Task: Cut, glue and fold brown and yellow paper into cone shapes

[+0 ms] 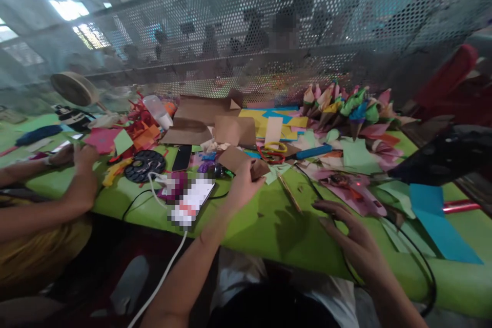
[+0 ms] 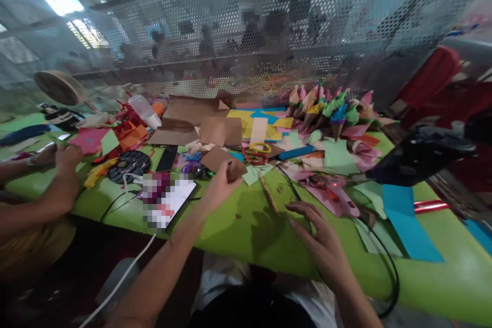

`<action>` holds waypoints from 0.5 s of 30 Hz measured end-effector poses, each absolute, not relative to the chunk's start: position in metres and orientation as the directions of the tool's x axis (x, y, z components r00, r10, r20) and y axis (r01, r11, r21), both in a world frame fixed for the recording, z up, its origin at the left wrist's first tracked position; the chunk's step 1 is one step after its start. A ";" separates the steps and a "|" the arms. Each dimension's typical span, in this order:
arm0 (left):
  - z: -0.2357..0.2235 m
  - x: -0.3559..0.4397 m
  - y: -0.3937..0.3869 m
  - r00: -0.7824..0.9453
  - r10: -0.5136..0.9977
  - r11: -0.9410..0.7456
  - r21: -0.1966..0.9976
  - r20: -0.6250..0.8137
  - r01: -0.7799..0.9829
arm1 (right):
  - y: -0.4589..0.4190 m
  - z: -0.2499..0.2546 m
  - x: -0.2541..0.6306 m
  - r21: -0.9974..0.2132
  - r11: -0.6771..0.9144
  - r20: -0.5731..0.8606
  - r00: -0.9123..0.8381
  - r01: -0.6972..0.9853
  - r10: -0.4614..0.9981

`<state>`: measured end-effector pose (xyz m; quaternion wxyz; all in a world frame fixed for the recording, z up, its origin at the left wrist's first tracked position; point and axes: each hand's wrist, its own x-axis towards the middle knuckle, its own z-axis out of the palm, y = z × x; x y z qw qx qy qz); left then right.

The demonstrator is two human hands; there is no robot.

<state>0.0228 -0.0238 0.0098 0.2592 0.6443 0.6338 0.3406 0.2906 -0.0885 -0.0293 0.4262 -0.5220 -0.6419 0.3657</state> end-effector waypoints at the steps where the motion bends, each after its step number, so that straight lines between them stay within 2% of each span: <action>1: 0.013 0.021 -0.019 -0.049 0.993 -0.044 0.732 0.106 0.679 | -0.090 -0.031 0.295 -0.914 0.175 0.156 -0.080 0.367 0.984; 7: 0.034 0.013 0.000 -0.172 0.985 0.152 0.438 0.005 0.886 | -0.096 -0.043 0.311 -0.913 0.108 0.106 -0.025 0.395 0.994; 10: 0.041 0.007 0.007 -0.204 0.979 0.195 0.288 0.002 0.938 | -0.096 -0.050 0.312 -0.913 0.119 0.116 -0.031 0.391 0.993; 15: 0.044 0.002 0.016 -0.200 0.979 0.190 0.178 0.036 0.965 | -0.095 -0.057 0.311 -0.908 0.153 0.144 -0.052 0.389 0.988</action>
